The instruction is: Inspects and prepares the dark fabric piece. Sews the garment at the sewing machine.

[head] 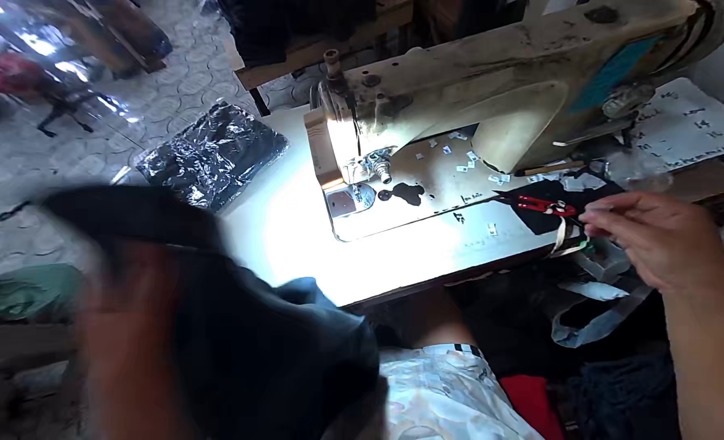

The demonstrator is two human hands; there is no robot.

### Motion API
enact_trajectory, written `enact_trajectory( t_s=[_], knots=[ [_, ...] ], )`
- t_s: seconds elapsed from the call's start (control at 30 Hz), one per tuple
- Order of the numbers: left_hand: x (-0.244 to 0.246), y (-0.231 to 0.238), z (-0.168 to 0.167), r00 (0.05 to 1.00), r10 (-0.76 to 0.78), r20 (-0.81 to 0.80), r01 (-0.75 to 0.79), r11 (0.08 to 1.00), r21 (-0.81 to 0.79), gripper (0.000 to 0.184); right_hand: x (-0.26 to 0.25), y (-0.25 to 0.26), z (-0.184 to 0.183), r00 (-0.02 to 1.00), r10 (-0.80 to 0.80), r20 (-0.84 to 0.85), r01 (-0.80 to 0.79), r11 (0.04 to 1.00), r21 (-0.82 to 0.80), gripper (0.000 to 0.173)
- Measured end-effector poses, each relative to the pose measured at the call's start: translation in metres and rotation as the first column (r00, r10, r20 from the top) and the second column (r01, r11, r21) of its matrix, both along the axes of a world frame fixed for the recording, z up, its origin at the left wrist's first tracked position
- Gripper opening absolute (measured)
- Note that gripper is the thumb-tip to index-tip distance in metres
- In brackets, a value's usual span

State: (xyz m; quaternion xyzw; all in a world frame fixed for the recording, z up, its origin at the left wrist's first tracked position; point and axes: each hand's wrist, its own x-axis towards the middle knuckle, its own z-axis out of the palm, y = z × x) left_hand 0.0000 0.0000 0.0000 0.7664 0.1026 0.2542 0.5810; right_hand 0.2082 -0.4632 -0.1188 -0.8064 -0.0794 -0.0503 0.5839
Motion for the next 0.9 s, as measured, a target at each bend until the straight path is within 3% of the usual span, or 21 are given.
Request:
enact_trajectory(
  t_s=[0.07,0.13,0.23,0.37,0.47,0.73,0.9],
  knots=[
    [0.021,-0.037,-0.034,0.982,0.022,-0.188,-0.032,0.998,-0.048,0.024,-0.012,0.028,-0.008,0.994,0.107,-0.002,-0.106,0.994,0.032,0.013],
    [0.030,-0.049,-0.083,0.938,-0.003,-0.347,-0.055,0.986,-0.158,0.037,-0.019,0.068,-0.015,0.974,0.226,-0.002,-0.225,0.973,0.039,0.012],
    [0.029,-0.055,-0.130,0.912,-0.093,-0.399,-0.052,0.940,-0.338,0.028,-0.033,0.136,-0.019,0.906,0.423,-0.012,-0.423,0.906,0.034,0.008],
    [0.023,-0.055,-0.133,0.871,-0.215,-0.441,-0.035,0.869,-0.494,0.019,-0.065,0.205,-0.015,0.755,0.650,-0.083,-0.652,0.758,0.000,0.007],
    [0.020,-0.051,-0.127,0.846,-0.277,-0.455,-0.031,0.827,-0.561,0.017,-0.074,0.229,-0.012,0.677,0.726,-0.121,-0.733,0.679,-0.027,0.005],
    [0.016,-0.046,-0.128,0.839,-0.341,-0.425,0.010,0.789,-0.614,0.013,-0.073,0.242,-0.009,0.674,0.712,-0.198,-0.734,0.675,-0.072,0.013],
    [0.011,-0.051,-0.132,0.877,-0.281,-0.389,0.013,0.824,-0.566,0.012,-0.072,0.241,-0.003,0.680,0.714,-0.167,-0.730,0.680,-0.065,0.014]
  ],
)
